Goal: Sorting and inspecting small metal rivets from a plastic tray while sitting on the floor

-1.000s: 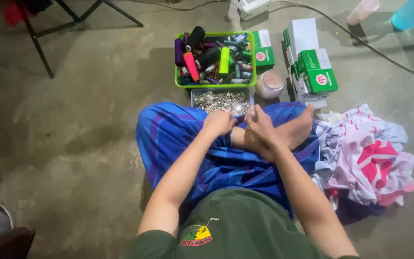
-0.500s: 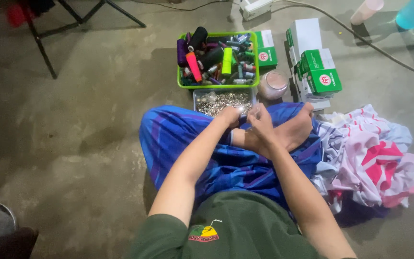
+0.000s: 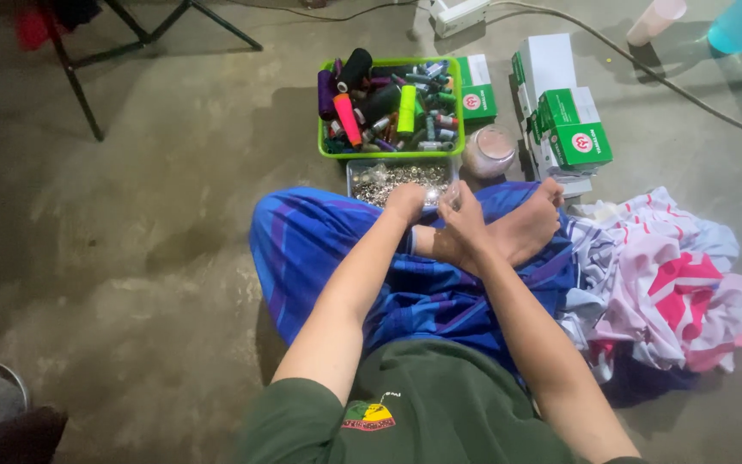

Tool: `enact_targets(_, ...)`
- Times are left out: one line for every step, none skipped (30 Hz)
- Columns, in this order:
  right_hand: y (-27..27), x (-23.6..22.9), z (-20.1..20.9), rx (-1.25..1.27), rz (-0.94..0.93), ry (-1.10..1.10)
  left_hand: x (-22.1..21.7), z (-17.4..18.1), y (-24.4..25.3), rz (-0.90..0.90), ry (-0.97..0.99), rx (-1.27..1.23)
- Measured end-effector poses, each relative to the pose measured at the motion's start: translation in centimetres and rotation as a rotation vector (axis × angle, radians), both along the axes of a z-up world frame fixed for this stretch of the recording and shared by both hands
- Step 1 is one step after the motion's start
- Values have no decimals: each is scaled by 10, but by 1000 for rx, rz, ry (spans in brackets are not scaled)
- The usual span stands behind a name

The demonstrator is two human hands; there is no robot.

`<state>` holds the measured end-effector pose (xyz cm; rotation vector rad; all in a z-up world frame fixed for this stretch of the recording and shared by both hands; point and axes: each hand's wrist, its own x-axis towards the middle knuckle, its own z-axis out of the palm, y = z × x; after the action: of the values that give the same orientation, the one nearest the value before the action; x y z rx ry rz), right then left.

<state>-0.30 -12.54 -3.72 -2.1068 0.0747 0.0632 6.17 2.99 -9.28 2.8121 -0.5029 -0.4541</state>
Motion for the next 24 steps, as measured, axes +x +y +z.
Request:
enact_targets(0, 1, -3, 1, 1, 1, -1, 2, 1, 1, 1, 1)
enact_targets(-1, 3, -5, -4, 2, -4, -1, 5, 3, -13, -16, -13)
enact_targets(-1, 4, -8, -10, 2, -9, -2, 8, 4, -28, -33, -26)
enact_targets(-1, 5, -13, -10, 4, -10, -6, 18, 6, -26, -34, -26)
enact_targets(-2, 5, -18, 2, 0, 10, -11, 28, 7, -34, -30, -11)
enact_targets(-3, 6, -23, 13, -5, 30, -16, 39, 8, -43, -27, 3)
enact_targets(-2, 8, -19, 14, -5, 29, -11, 35, 9, -44, -28, 3)
enact_targets(-2, 8, -15, 10, 5, 66, -9, 30, 10, -70, -22, -8)
enact_targets(-1, 8, -11, 7, 15, 102, -7, 25, 11, -96, -16, -20)
enact_targets(-1, 8, -6, 6, 14, 104, -6, 20, 11, -96, -15, -21)
enact_targets(-2, 9, -1, 24, 12, 119, -5, 16, 11, -96, -20, -36)
enact_targets(-2, 10, 4, 42, 9, 133, -3, 12, 11, -96, -27, -52)
enact_targets(-1, 8, 12, 42, 10, 133, -8, 26, 12, -95, -28, -53)
enact_targets(1, 8, 20, 45, 23, 178, -11, 40, 14, -85, -15, -56)
enact_targets(3, 7, 28, 49, 36, 223, -15, 54, 17, -74, -3, -60)
enact_targets(5, 6, 33, 49, 38, 224, -14, 52, 17, -72, -2, -60)
enact_targets(7, 4, 38, 7, 72, 244, -13, 50, 18, -76, -10, -65)
enact_targets(9, 4, 42, -36, 107, 264, -10, 49, 19, -79, -20, -70)
enact_targets(10, 3, 49, -36, 110, 264, -13, 52, 20, -76, -20, -70)
enact_targets(10, 2, 56, -81, 171, 240, -14, 55, 20, -3, 24, -76)
enact_targets(10, 1, 64, -126, 232, 217, -16, 58, 20, 70, 68, -82)
enact_targets(8, 2, 66, -126, 232, 217, -19, 62, 20, 69, 68, -82)
enact_targets(6, 3, 68, -259, 292, 228, -21, 65, 21, 108, 48, -44)
enact_targets(6, 4, 70, -391, 353, 238, -24, 69, 22, 148, 27, -5)
